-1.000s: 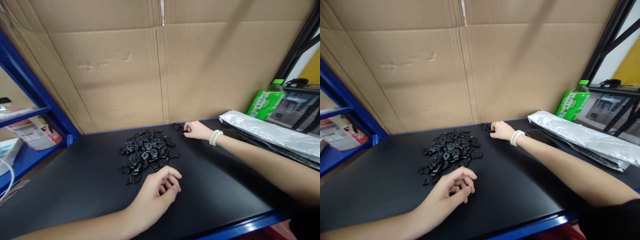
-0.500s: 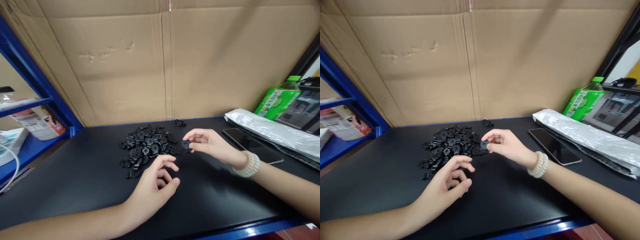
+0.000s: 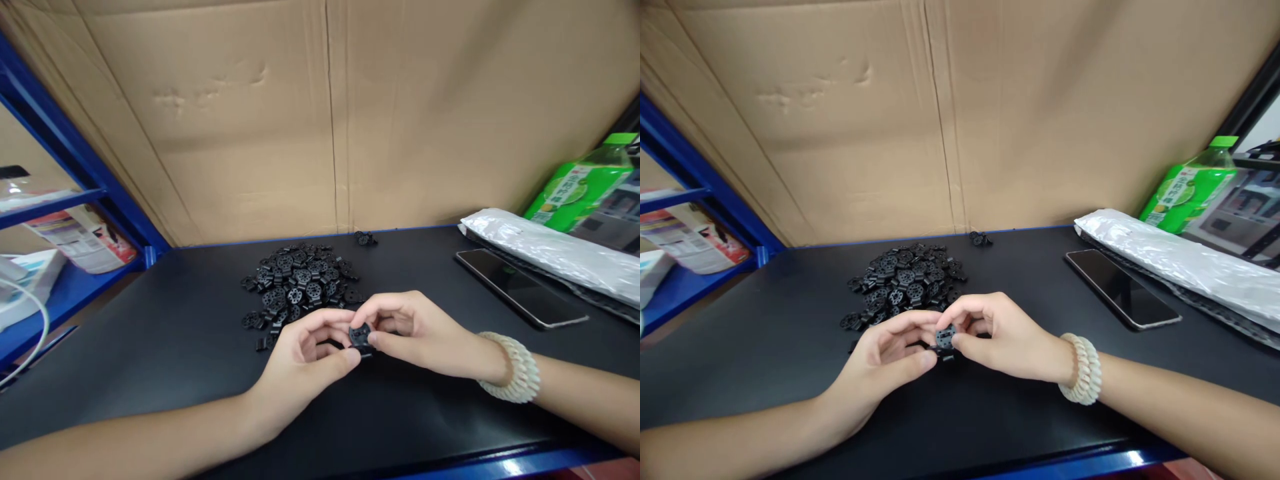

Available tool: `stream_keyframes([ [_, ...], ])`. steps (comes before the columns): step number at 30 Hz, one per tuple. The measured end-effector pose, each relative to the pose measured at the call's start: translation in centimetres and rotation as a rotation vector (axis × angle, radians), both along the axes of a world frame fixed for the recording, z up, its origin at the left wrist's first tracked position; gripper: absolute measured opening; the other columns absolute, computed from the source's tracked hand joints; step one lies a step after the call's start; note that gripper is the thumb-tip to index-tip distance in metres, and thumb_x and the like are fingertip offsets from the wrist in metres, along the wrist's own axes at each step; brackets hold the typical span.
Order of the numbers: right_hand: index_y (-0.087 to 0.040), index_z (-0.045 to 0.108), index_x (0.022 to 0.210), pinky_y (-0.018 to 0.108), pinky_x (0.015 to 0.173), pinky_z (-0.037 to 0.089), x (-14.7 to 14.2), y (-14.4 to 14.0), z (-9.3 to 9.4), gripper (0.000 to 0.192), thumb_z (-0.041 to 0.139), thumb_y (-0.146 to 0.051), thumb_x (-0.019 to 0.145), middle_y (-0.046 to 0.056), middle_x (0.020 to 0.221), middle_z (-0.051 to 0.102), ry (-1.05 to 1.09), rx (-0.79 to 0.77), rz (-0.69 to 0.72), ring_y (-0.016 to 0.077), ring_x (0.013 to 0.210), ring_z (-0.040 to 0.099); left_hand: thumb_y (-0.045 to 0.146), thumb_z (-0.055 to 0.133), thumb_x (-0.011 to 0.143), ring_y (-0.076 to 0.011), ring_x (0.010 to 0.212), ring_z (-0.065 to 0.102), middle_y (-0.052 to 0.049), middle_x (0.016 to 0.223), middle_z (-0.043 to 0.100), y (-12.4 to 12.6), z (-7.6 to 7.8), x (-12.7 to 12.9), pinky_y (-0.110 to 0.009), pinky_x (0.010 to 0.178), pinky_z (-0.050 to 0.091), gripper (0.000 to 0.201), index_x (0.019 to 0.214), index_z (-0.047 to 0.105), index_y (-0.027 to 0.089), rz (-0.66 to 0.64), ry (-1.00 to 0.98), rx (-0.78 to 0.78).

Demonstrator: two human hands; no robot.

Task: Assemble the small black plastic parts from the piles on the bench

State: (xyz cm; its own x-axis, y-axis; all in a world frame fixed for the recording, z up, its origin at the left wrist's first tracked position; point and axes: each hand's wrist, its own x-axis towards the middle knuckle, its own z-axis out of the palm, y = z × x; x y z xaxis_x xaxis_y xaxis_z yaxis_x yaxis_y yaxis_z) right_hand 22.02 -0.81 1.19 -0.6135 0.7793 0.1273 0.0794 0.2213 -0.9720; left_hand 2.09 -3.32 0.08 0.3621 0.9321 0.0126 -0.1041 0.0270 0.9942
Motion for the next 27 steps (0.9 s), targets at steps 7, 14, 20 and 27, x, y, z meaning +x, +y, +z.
stream_keyframes([
  [7, -0.016, 0.055, 0.100, 0.026, 0.063, 0.048, -0.4, -0.5, -0.6, 0.013, 0.053, -0.025, 0.090, 0.001, 0.077, 0.060, 0.079, -0.122, 0.028, 0.0124, 0.066, 0.057, 0.018, 0.075, 0.074, -0.0136, 0.068, 0.064, -0.001, 0.069, 0.068, 0.0, -0.1, 0.0, -0.024, 0.068, 0.050, 0.017, 0.088, 0.067, 0.013, 0.060, 0.023, -0.053],
  [14, -0.014, 0.058, 0.074, 0.022, 0.054, 0.038, -0.6, -0.5, -0.8, 0.031, 0.044, -0.031, 0.096, 0.001, 0.065, 0.058, -0.207, 0.105, -0.002, 0.0110, 0.057, 0.050, 0.018, 0.077, 0.072, -0.0140, 0.066, 0.065, -0.003, 0.069, 0.071, -0.1, 0.0, 0.0, -0.024, 0.066, 0.051, 0.017, 0.086, 0.069, 0.012, 0.060, 0.047, -0.079],
  [20, -0.016, 0.054, 0.068, 0.022, 0.051, 0.034, -0.8, -0.8, -1.0, 0.030, 0.042, -0.025, 0.095, -0.002, 0.060, 0.052, -0.239, 0.204, -0.044, 0.0100, 0.054, 0.043, 0.018, 0.076, 0.071, -0.0103, 0.057, 0.059, 0.000, 0.061, 0.067, 0.0, 0.0, 0.0, -0.021, 0.058, 0.048, 0.013, 0.082, 0.071, 0.012, 0.075, 0.037, -0.091],
  [27, -0.017, 0.050, 0.065, 0.021, 0.048, 0.028, -1.0, -1.0, -1.0, 0.026, 0.047, -0.019, 0.091, -0.005, 0.057, 0.043, -0.199, 0.273, -0.058, 0.0086, 0.051, 0.035, 0.020, 0.076, 0.071, -0.0085, 0.056, 0.052, 0.002, 0.061, 0.061, -0.1, 0.2, 0.1, -0.019, 0.053, 0.042, 0.013, 0.079, 0.068, 0.014, 0.081, 0.071, -0.039],
])
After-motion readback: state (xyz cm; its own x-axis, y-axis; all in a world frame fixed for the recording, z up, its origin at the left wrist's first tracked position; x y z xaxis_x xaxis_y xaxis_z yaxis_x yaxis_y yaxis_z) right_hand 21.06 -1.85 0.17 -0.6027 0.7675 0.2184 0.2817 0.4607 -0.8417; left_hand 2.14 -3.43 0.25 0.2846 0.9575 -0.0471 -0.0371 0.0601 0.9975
